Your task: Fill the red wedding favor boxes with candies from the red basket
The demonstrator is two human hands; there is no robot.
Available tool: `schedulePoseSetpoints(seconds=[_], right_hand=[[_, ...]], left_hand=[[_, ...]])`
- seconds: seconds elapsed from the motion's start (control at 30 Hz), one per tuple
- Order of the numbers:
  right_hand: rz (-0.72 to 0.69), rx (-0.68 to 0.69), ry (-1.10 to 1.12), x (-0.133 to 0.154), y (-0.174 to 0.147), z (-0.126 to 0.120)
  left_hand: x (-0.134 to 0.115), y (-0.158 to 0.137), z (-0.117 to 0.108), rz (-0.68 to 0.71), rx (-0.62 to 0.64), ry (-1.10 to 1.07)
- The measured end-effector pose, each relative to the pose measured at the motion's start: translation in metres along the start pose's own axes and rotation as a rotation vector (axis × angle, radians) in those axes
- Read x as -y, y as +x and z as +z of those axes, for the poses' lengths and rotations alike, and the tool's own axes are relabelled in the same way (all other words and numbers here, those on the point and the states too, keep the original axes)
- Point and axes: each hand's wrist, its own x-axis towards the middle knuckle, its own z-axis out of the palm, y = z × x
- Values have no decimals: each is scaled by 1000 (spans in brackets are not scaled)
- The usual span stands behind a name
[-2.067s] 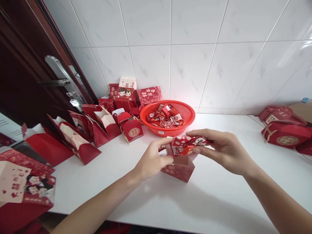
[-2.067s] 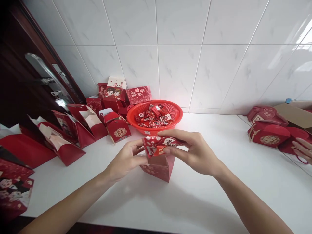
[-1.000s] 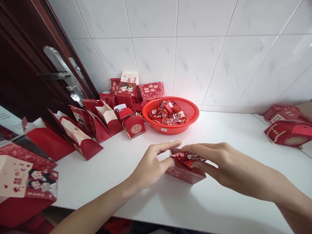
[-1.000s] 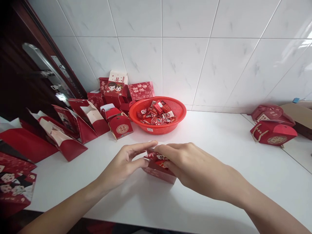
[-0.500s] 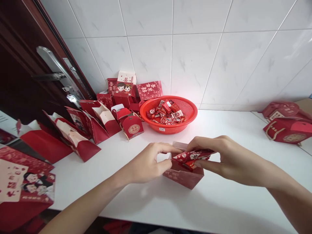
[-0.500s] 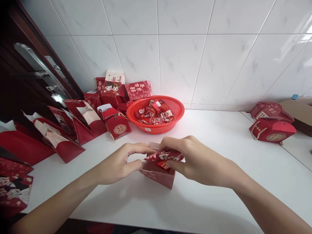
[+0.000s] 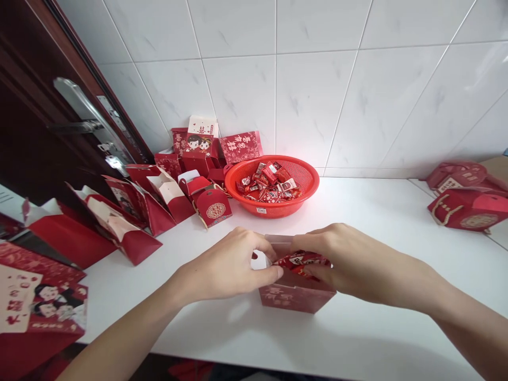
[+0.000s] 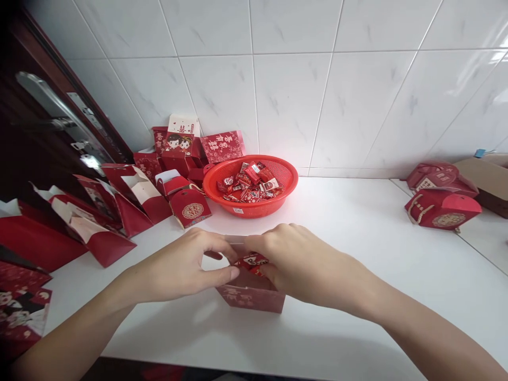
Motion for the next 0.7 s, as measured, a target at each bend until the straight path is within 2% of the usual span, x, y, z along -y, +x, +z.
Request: schedulePoseSetpoints(seconds=[0.13,0.33,0.5,0.7], right_hand=[[-64,38,-97,4,12,10],[-36,220,-304,7,29,14],[-18,310,-403,11,43,12],[5,362,-490,11,53,9]], left_hand=[[-4,-4,8,52,-38,-13],[-6,-11,24,142,-315,111],[4,-9,32,122,-319,149],[7,-6,31,108,-350,142]])
